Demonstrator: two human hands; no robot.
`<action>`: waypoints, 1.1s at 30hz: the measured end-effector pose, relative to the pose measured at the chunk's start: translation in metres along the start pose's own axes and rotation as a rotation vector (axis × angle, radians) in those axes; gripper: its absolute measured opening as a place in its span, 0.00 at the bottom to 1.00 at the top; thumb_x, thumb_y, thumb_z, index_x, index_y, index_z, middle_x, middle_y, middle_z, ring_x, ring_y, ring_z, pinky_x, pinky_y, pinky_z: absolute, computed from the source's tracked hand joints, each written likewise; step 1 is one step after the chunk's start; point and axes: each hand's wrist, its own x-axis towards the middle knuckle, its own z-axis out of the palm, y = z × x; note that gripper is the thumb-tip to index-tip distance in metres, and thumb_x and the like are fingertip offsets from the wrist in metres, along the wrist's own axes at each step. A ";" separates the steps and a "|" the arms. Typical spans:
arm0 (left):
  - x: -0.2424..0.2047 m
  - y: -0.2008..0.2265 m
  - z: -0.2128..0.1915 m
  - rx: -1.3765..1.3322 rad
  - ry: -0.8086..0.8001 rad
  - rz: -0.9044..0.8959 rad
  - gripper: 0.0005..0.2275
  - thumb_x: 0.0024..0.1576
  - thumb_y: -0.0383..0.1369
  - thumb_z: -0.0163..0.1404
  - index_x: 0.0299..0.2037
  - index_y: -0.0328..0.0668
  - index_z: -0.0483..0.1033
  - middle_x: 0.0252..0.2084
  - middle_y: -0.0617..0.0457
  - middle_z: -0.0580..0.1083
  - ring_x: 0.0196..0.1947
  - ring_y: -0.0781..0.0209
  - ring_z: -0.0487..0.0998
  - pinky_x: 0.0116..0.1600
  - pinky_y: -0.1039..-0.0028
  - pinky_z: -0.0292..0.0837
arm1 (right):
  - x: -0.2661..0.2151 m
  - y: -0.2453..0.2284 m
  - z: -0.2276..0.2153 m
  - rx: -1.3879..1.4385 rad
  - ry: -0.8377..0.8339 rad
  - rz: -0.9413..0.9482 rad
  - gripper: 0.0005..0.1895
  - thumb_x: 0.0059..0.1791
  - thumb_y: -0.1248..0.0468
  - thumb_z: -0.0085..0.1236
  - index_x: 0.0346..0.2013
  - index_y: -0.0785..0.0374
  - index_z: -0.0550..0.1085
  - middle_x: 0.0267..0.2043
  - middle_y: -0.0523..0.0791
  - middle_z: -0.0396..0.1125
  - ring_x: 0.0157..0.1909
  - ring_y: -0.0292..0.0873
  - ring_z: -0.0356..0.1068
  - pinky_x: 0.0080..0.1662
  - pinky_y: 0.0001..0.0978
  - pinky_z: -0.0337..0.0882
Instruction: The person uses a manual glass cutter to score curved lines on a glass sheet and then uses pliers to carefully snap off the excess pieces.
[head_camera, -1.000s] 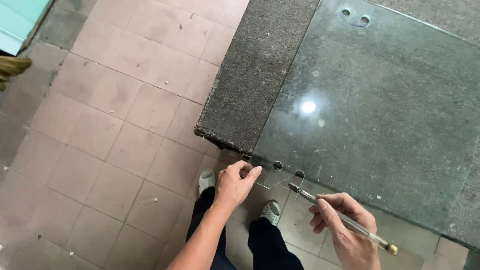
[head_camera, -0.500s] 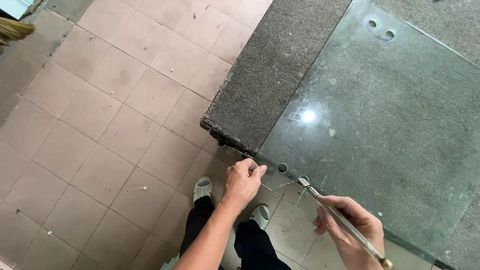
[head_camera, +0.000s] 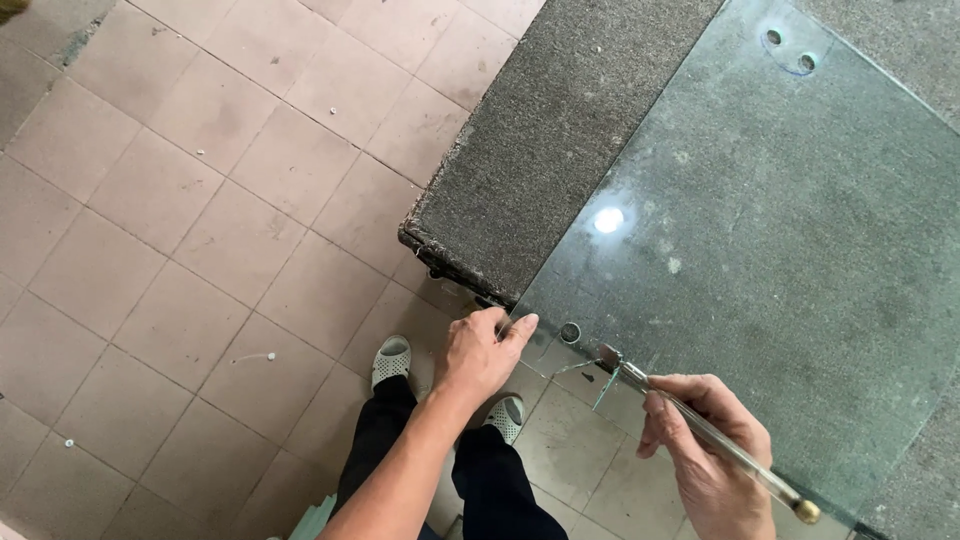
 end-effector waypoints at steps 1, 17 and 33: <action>-0.003 -0.005 0.001 0.004 0.060 0.009 0.24 0.65 0.61 0.49 0.34 0.49 0.79 0.29 0.48 0.81 0.42 0.42 0.84 0.46 0.51 0.75 | -0.001 0.001 -0.006 0.084 0.018 0.024 0.06 0.54 0.72 0.63 0.44 0.73 0.81 0.22 0.52 0.73 0.20 0.45 0.73 0.30 0.31 0.77; -0.013 -0.028 0.018 0.037 0.218 0.155 0.25 0.71 0.58 0.45 0.27 0.52 0.67 0.18 0.53 0.72 0.22 0.46 0.76 0.32 0.53 0.67 | 0.001 0.004 0.006 0.252 0.014 0.097 0.12 0.51 0.72 0.67 0.46 0.79 0.82 0.26 0.57 0.77 0.25 0.48 0.79 0.26 0.36 0.84; -0.010 -0.031 0.027 -0.038 0.256 0.202 0.24 0.72 0.55 0.48 0.27 0.50 0.67 0.17 0.53 0.71 0.20 0.47 0.73 0.29 0.55 0.67 | 0.019 0.008 0.021 -0.368 -0.122 -0.111 0.03 0.52 0.66 0.66 0.38 0.55 0.84 0.31 0.38 0.68 0.31 0.35 0.65 0.38 0.28 0.66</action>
